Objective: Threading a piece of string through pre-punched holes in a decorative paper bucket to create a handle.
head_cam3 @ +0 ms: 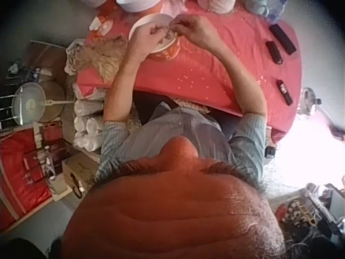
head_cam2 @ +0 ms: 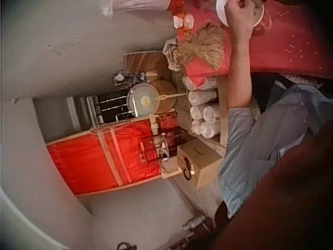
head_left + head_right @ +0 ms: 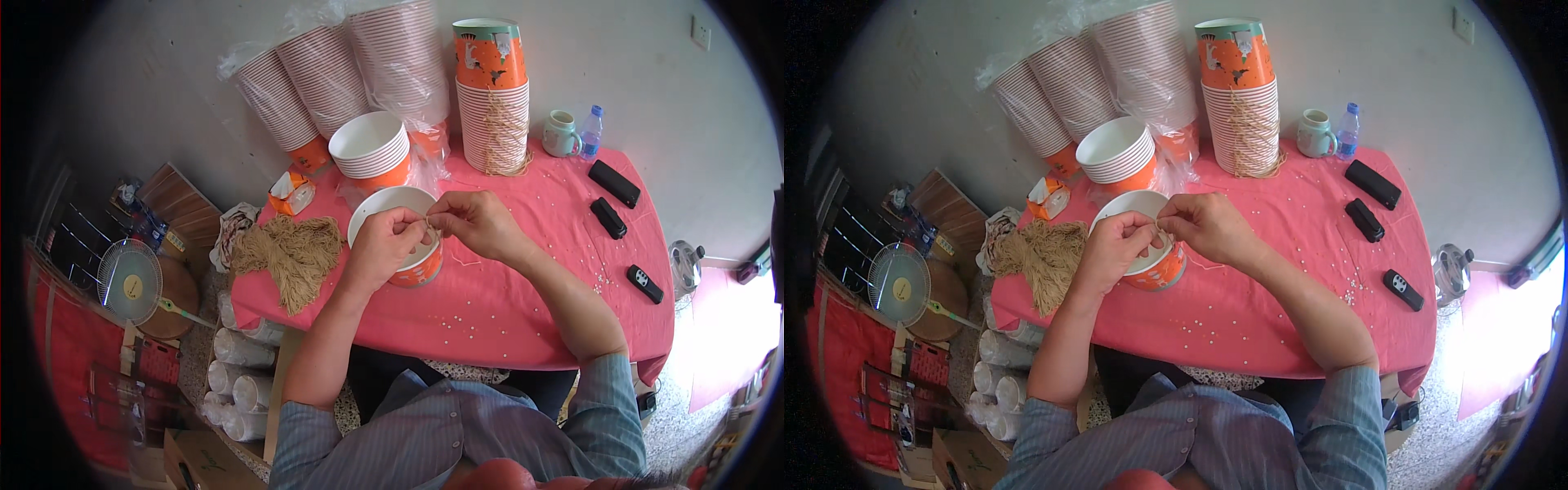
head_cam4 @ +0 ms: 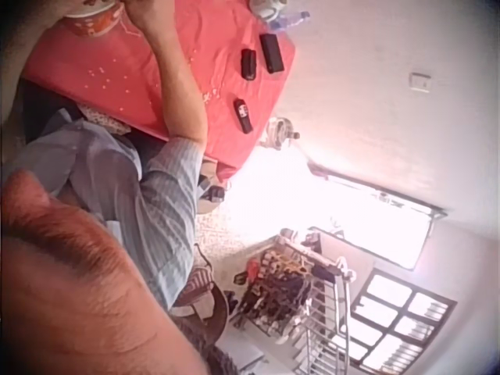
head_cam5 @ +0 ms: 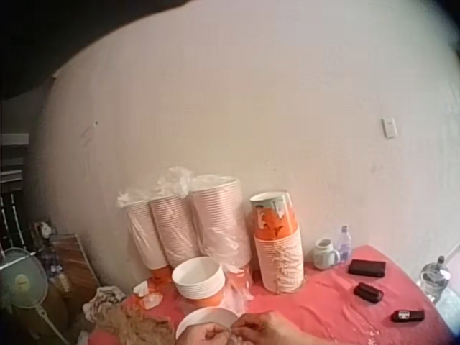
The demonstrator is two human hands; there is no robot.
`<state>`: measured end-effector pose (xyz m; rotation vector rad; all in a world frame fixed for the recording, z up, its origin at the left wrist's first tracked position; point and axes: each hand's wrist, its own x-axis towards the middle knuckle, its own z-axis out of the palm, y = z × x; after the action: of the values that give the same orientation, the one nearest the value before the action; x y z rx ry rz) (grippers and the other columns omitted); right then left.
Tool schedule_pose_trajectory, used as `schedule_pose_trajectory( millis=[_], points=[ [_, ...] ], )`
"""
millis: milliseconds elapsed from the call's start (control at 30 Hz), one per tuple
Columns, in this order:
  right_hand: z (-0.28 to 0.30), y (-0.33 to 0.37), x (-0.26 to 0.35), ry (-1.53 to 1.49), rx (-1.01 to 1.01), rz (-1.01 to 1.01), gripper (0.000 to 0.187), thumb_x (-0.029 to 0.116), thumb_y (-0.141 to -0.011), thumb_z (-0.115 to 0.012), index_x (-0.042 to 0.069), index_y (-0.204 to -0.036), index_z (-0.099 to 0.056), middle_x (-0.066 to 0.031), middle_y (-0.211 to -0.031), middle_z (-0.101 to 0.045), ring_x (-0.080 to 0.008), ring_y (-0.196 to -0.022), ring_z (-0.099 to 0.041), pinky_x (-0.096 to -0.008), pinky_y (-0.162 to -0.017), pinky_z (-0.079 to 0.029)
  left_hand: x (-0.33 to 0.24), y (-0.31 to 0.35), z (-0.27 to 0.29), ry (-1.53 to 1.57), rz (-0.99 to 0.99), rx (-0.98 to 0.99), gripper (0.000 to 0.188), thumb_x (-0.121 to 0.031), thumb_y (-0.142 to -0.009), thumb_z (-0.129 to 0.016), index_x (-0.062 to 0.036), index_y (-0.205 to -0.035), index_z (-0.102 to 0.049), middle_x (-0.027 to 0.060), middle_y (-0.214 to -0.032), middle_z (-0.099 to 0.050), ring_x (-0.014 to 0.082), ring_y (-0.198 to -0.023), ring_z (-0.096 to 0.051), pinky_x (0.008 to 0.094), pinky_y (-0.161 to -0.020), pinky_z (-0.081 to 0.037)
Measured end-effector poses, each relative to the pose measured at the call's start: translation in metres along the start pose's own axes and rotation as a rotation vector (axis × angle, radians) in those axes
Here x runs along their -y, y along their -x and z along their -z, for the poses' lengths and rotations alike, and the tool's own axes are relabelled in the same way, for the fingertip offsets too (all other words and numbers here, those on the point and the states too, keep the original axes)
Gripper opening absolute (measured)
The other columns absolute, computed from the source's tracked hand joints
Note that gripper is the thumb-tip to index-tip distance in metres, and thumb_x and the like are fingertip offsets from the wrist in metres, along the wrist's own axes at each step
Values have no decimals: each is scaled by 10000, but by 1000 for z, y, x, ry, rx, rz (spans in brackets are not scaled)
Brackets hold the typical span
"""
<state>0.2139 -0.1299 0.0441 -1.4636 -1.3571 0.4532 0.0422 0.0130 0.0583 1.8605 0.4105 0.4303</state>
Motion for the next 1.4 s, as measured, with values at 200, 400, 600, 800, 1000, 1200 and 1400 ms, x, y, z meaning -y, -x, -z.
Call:
schedule_pose_trajectory(
  millis=[200,400,600,800,1000,1200,1400],
  points=[
    [-3,-1,2,-145,-79,-41,101,45,-1050,-711,-48,-1056,-750,-74,-911,-798,-130,-854,-759,-309,-806,-636,-3,-2,-1,64,28,19,176,-137,-1078,-675,17,-1106,-758,45,-946,-796,61,-808,-674,227,-728,-528],
    [-1,1,8,-114,-69,-40,92,32,-1013,-722,-46,-1051,-753,-74,-879,-797,-116,-851,-755,-303,-807,-625,1,-3,-2,76,22,17,189,-129,-1083,-659,30,-1108,-760,57,-950,-803,69,-819,-696,232,-730,-536],
    [1,3,6,-96,-70,6,114,49,-990,-736,-35,-1041,-794,-76,-890,-810,-125,-841,-763,-309,-811,-628,-2,-2,-5,85,10,4,190,-124,-1077,-653,29,-1076,-765,53,-938,-800,61,-784,-654,234,-716,-524],
    [2,4,13,59,-68,32,138,63,-963,-751,-40,-1046,-791,-124,-903,-827,-167,-840,-801,-321,-816,-642,0,-1,-8,80,6,-40,197,-129,-1058,-667,43,-1050,-762,60,-928,-799,74,-797,-681,246,-729,-536],
    [1,4,12,160,-82,96,126,58,-945,-748,-31,-1026,-786,-128,-885,-825,-200,-816,-815,-337,-793,-650,-1,-2,-10,7,-1,-67,187,-101,-1041,-664,63,-1050,-752,77,-933,-809,79,-833,-722,243,-736,-541],
    [0,3,13,177,-87,45,106,45,-964,-723,-42,-1016,-755,-125,-885,-824,-181,-821,-809,-330,-792,-647,-3,0,-11,-25,-35,-90,194,-99,-1036,-661,65,-1042,-764,77,-924,-814,82,-813,-725,248,-725,-549],
    [3,0,6,-41,-22,-18,112,30,-988,-709,-67,-1032,-747,-98,-913,-814,-136,-886,-784,-313,-826,-639,1,-1,-9,-2,-19,-85,212,-113,-1046,-654,62,-1061,-772,74,-933,-817,87,-828,-740,254,-726,-561]
  ],
)
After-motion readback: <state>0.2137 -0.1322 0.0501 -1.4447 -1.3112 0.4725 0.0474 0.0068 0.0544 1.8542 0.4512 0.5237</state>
